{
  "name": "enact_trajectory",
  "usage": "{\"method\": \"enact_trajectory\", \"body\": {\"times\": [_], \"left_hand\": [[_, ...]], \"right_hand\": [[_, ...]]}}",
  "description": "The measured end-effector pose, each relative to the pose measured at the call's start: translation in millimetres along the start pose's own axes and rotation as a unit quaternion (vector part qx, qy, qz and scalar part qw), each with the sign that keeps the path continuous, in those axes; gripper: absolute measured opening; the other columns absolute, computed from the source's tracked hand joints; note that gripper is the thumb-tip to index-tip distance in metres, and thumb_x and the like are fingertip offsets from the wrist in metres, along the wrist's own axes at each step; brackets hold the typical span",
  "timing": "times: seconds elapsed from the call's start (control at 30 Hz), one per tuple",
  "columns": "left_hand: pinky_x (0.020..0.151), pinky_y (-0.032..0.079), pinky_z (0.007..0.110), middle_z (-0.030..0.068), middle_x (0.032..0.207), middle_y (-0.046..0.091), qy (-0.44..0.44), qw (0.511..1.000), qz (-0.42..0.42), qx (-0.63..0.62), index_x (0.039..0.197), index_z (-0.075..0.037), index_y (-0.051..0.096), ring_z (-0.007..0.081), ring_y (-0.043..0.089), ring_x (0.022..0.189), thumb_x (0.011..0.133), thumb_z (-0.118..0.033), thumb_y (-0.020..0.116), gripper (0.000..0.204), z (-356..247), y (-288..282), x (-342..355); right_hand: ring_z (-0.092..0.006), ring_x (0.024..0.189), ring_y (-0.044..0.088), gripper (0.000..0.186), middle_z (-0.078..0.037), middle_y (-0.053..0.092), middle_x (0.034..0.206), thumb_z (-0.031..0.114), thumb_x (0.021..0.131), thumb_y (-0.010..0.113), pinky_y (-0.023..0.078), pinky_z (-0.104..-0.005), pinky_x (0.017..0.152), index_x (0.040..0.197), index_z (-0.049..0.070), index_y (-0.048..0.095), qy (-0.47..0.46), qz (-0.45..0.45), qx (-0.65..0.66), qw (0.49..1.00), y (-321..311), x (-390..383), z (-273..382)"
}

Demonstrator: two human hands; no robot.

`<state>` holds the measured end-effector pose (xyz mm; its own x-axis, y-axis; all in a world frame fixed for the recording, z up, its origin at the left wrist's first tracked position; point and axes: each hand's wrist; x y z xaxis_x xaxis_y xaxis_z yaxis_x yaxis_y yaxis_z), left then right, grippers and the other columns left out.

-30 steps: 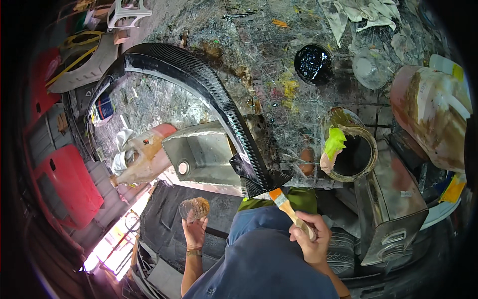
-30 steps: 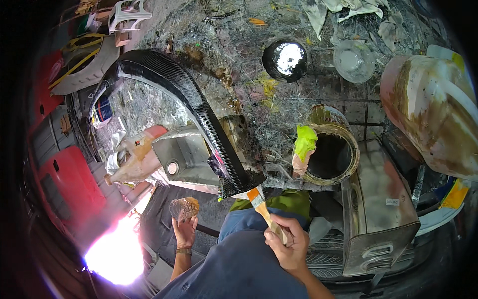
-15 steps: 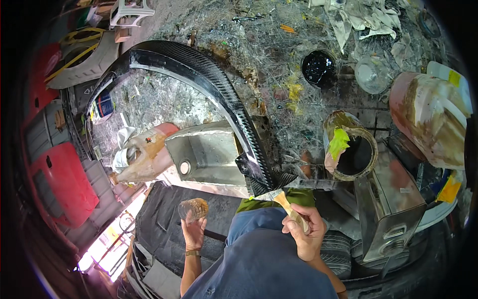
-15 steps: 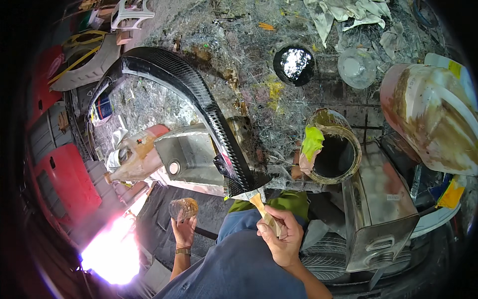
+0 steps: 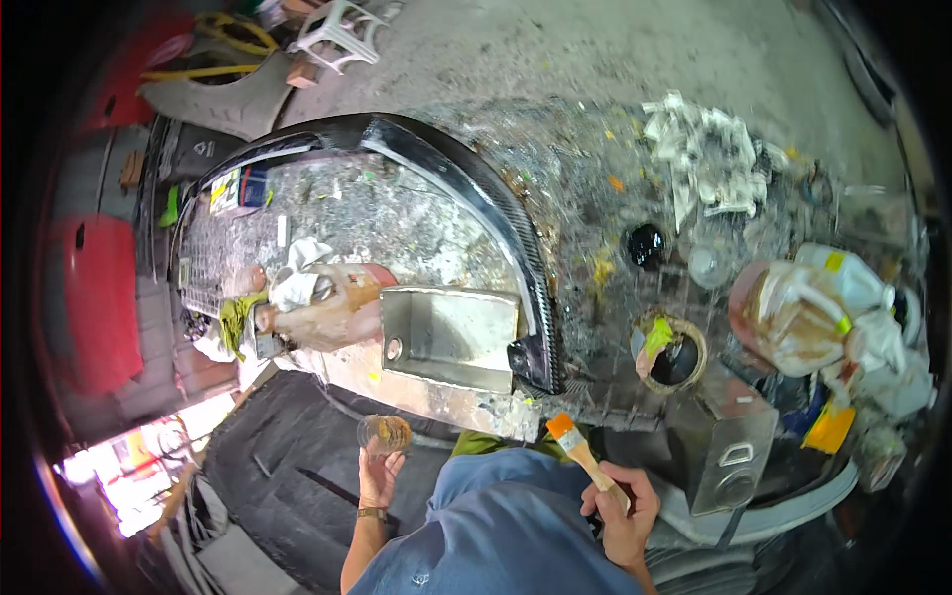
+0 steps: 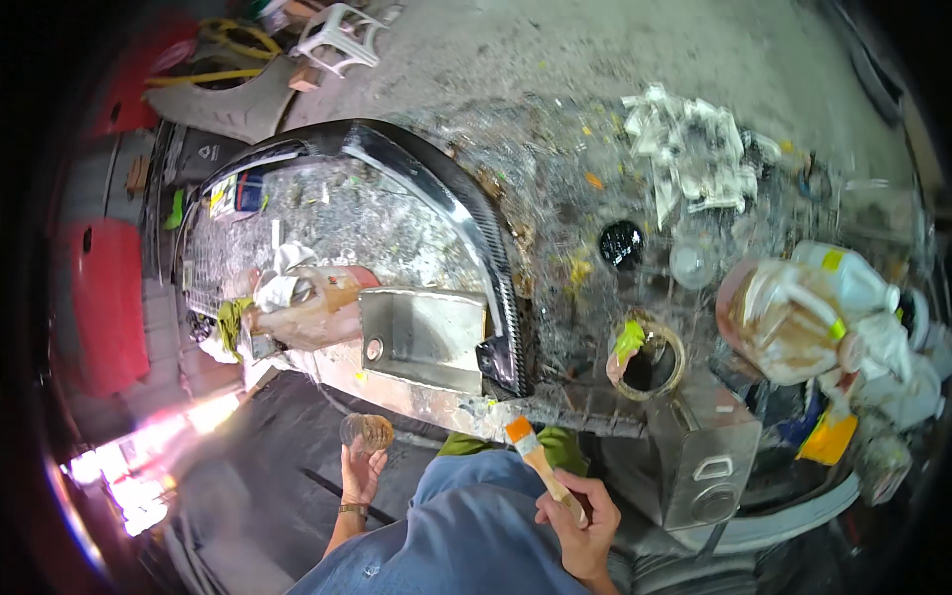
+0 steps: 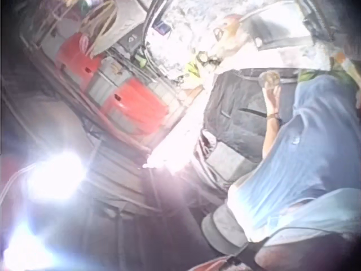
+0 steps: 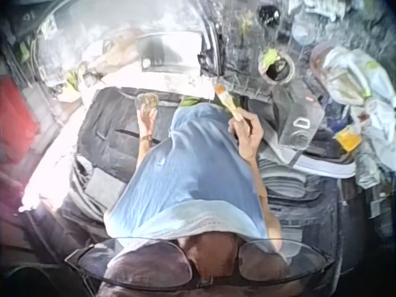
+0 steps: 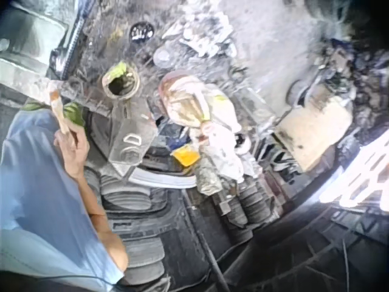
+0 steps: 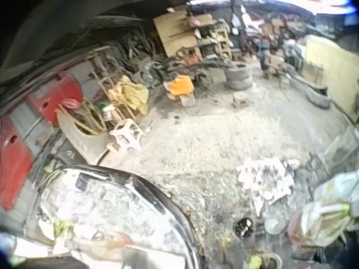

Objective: The person applies a liquid from a container onto a car bumper component using a brush. The person repeatedly dips the brush into the container and wipes it along the surface of the car part.

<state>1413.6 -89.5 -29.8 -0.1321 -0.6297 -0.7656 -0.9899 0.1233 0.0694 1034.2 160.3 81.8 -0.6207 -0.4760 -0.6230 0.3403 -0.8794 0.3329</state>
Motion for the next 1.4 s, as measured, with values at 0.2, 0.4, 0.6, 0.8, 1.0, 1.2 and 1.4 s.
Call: {"method": "enact_trajectory", "body": {"times": [0.2, 0.4, 0.6, 0.8, 1.0, 1.2, 1.4], "left_hand": [[0.094, 0.049, 0.039, 0.0118, 0.122, 0.055, 0.030, 0.996, 0.003, -0.080, 0.133, -0.014, 0.045, 0.0253, 0.058, 0.110, 0.092, -0.056, 0.055, 0.060, 13.6, -32.0, 2.0], [0.096, 0.046, 0.040, 0.0090, 0.113, 0.060, 0.029, 0.992, -0.017, -0.121, 0.134, -0.014, 0.043, 0.0247, 0.058, 0.107, 0.095, -0.053, 0.052, 0.056, 20.1, -107.8, 26.7], [0.092, 0.047, 0.039, 0.0046, 0.106, 0.060, 0.016, 0.991, -0.006, -0.130, 0.129, -0.018, 0.045, 0.0226, 0.059, 0.106, 0.092, -0.052, 0.057, 0.051, 9.0, -224.4, 96.0], [0.101, 0.042, 0.041, 0.0119, 0.125, 0.050, 0.031, 0.991, -0.008, -0.128, 0.138, -0.014, 0.039, 0.0255, 0.053, 0.113, 0.090, -0.055, 0.059, 0.066, -26.4, -315.2, 135.2], [0.108, 0.035, 0.044, 0.0186, 0.139, 0.042, 0.035, 0.994, -0.003, -0.105, 0.144, -0.009, 0.031, 0.0300, 0.048, 0.124, 0.088, -0.057, 0.058, 0.079, -49.9, -358.3, 146.8], [0.113, 0.028, 0.046, 0.0227, 0.145, 0.035, 0.062, 0.994, 0.021, -0.087, 0.145, -0.008, 0.027, 0.0357, 0.040, 0.133, 0.091, -0.058, 0.053, 0.079, -52.4, -366.2, 149.0], [0.110, 0.030, 0.042, 0.0154, 0.135, 0.050, 0.043, 0.997, -0.037, -0.055, 0.148, -0.018, 0.029, 0.0294, 0.049, 0.124, 0.085, -0.069, 0.052, 0.084, -38.3, -347.3, 143.6]], "right_hand": [[-0.0115, 0.066, 0.060, 0.029, -0.012, 0.066, 0.082, 0.006, 0.089, 0.063, 0.048, -0.0223, 0.062, 0.116, -0.005, 0.060, -0.043, 0.044, -0.115, 0.991, 32.7, -6.4, -3.4], [-0.0104, 0.070, 0.059, 0.028, -0.009, 0.065, 0.087, 0.001, 0.088, 0.064, 0.047, -0.0215, 0.061, 0.116, -0.004, 0.065, -0.087, 0.114, -0.185, 0.972, 106.0, -20.6, -39.6], [-0.0090, 0.070, 0.058, 0.029, -0.010, 0.069, 0.089, 0.007, 0.092, 0.062, 0.047, -0.0220, 0.062, 0.119, -0.002, 0.064, -0.095, 0.102, -0.265, 0.954, 213.8, -48.4, -112.1], [-0.0070, 0.072, 0.055, 0.030, -0.003, 0.066, 0.090, 0.011, 0.096, 0.058, 0.046, -0.0215, 0.064, 0.124, 0.002, 0.061, -0.110, 0.171, -0.237, 0.950, 345.7, -56.9, -183.7], [-0.0039, 0.072, 0.053, 0.033, 0.000, 0.064, 0.088, 0.017, 0.099, 0.056, 0.045, -0.0205, 0.064, 0.129, 0.006, 0.059, -0.097, 0.218, -0.160, 0.958, 424.4, -61.0, -216.3], [-0.0030, 0.068, 0.051, 0.033, 0.001, 0.062, 0.085, 0.018, 0.098, 0.056, 0.044, -0.0196, 0.061, 0.128, 0.004, 0.060, -0.077, 0.228, -0.139, 0.961, 422.7, -60.4, -235.3], [-0.0040, 0.061, 0.048, 0.029, 0.001, 0.057, 0.079, 0.019, 0.100, 0.054, 0.041, -0.0201, 0.054, 0.123, 0.003, 0.061, -0.109, 0.227, -0.087, 0.964, 407.6, -48.7, -234.2]]}}
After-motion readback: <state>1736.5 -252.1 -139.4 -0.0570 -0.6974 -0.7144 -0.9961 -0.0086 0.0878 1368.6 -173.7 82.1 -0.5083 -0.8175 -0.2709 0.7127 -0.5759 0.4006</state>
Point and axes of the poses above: each hand's wrist, its own x-axis towards the middle knuckle, its own y-axis out of the palm, z = x × y
